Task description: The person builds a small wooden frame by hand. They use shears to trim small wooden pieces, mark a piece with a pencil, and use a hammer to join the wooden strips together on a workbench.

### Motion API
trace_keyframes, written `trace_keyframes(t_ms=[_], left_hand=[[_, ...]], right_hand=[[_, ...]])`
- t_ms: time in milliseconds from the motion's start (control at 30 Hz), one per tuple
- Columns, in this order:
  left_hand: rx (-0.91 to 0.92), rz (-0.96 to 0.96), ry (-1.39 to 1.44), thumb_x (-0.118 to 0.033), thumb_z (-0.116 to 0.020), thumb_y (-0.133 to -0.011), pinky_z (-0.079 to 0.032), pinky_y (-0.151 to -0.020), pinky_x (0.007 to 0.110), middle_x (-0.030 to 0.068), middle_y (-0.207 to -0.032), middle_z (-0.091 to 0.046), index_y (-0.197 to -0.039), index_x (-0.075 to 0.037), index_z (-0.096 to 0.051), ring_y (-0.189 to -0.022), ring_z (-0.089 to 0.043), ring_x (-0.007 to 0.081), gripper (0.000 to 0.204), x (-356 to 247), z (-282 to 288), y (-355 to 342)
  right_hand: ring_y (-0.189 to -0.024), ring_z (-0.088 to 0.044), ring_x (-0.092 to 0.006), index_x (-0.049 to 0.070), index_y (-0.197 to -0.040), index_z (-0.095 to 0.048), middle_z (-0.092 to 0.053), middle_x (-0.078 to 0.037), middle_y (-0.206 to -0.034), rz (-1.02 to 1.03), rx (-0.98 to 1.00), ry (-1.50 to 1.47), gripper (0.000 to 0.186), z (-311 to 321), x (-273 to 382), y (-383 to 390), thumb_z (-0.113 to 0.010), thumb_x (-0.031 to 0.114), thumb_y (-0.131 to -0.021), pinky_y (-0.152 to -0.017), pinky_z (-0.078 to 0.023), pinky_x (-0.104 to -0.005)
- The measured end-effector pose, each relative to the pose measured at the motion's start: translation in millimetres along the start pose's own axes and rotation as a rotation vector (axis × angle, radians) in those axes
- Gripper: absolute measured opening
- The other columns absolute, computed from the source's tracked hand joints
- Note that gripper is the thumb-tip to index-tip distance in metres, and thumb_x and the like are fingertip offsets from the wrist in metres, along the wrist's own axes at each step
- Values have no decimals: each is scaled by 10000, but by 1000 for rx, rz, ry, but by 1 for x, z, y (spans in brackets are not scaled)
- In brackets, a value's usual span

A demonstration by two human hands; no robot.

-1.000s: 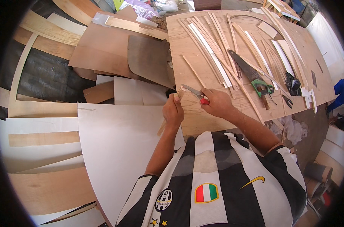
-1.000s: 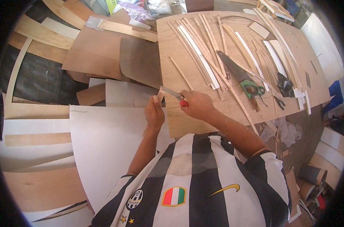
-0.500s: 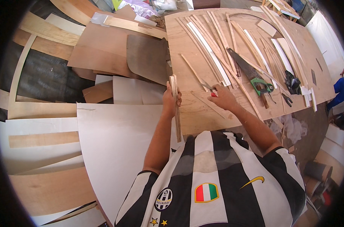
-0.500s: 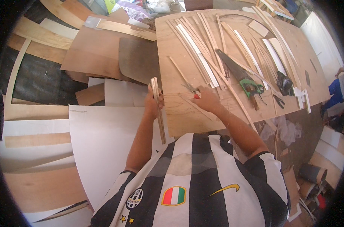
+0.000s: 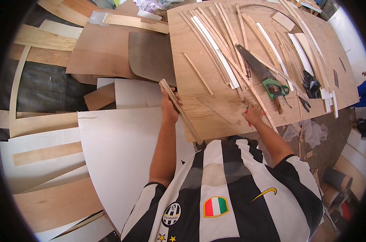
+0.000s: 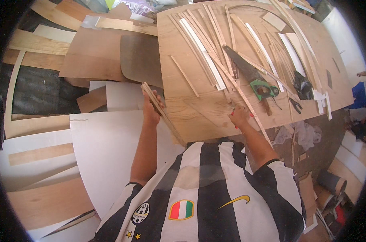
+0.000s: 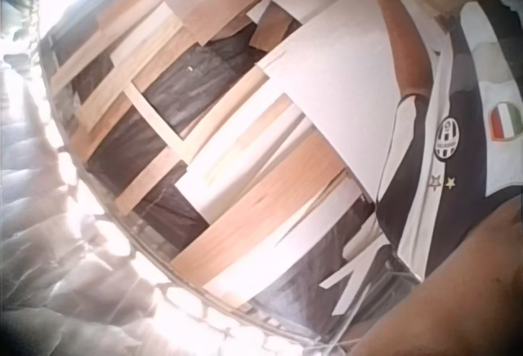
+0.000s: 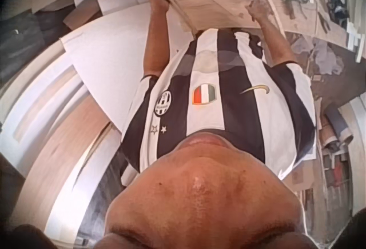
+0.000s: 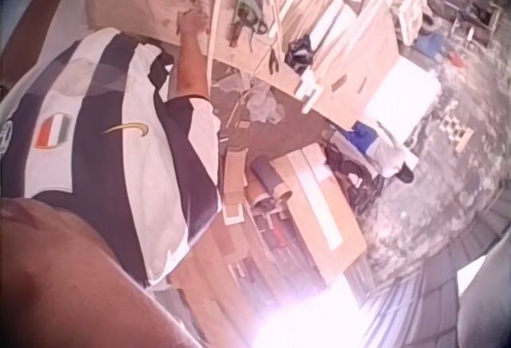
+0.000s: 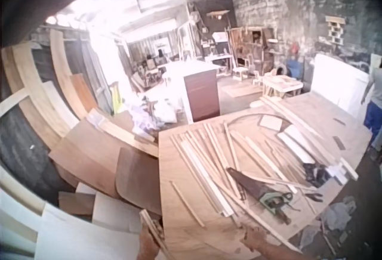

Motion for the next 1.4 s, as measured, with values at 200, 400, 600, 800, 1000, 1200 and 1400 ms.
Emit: trace_keyframes(t_ms=[200,400,600,800,1000,1200,1400], left_hand=[[-59,56,146,-557,-356,-1110,-496,-722,360,54,-887,-568,-1204,-86,-526,-743,-536,186,510,31,-33,-18],[-281,41,213,-518,-399,-1112,-534,-774,413,91,-1028,-524,-1272,-96,-468,-800,-546,225,456,89,-50,-43],[-440,114,264,-539,-426,-1098,-551,-828,450,103,-1064,-519,-1312,-89,-454,-886,-564,243,499,117,-75,-57],[-187,277,-44,-493,-539,-1079,-583,-838,415,106,-1231,-599,-1286,-61,-547,-990,-660,227,479,131,-74,-67],[-27,304,-184,-410,-572,-1079,-583,-799,374,64,-1028,-670,-1240,-17,-611,-886,-681,218,426,151,-61,-99],[-118,276,-368,-262,-610,-1061,-546,-692,296,35,-902,-690,-1057,5,-704,-781,-671,143,283,150,-13,-157],[-175,76,-631,-202,-665,-1009,-526,-824,313,100,-977,-728,-1344,50,-631,-886,-673,184,420,151,14,-212]], right_hand=[[-1293,-518,-407,52,-1380,-544,-574,-228,-1348,156,-354,189,736,-6,-9,-21,-736,550,-873,-1055,-411,-563],[-1025,-698,-374,79,-1363,-557,-700,-232,-1133,649,86,-502,674,46,60,-14,-756,505,-880,-863,-543,-476],[-978,-697,-442,39,-1236,-579,-703,-281,-999,566,206,-657,480,64,107,9,-717,384,-932,-844,-524,-525],[-867,-688,-482,-7,-1152,-581,-701,-266,-871,537,125,-730,373,57,123,-18,-672,310,-978,-737,-526,-524],[-821,-679,-481,-25,-1103,-571,-682,-268,-833,399,121,-821,396,43,142,-57,-618,360,-1022,-703,-508,-529],[-1106,-629,-457,-23,-1181,-570,-659,-299,-1142,298,-21,-452,386,34,148,-110,-596,314,-994,-916,-482,-556],[-1151,-589,-465,-22,-1317,-551,-617,-279,-1222,239,-128,-480,470,21,175,-147,-627,251,-942,-1008,-472,-539]])
Point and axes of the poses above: each hand's wrist, its own y-axis away from the middle knuckle, its own z-axis out of the back of the hand, x = y × z, the point moved 2 cm from there along -y, towards the middle knuckle
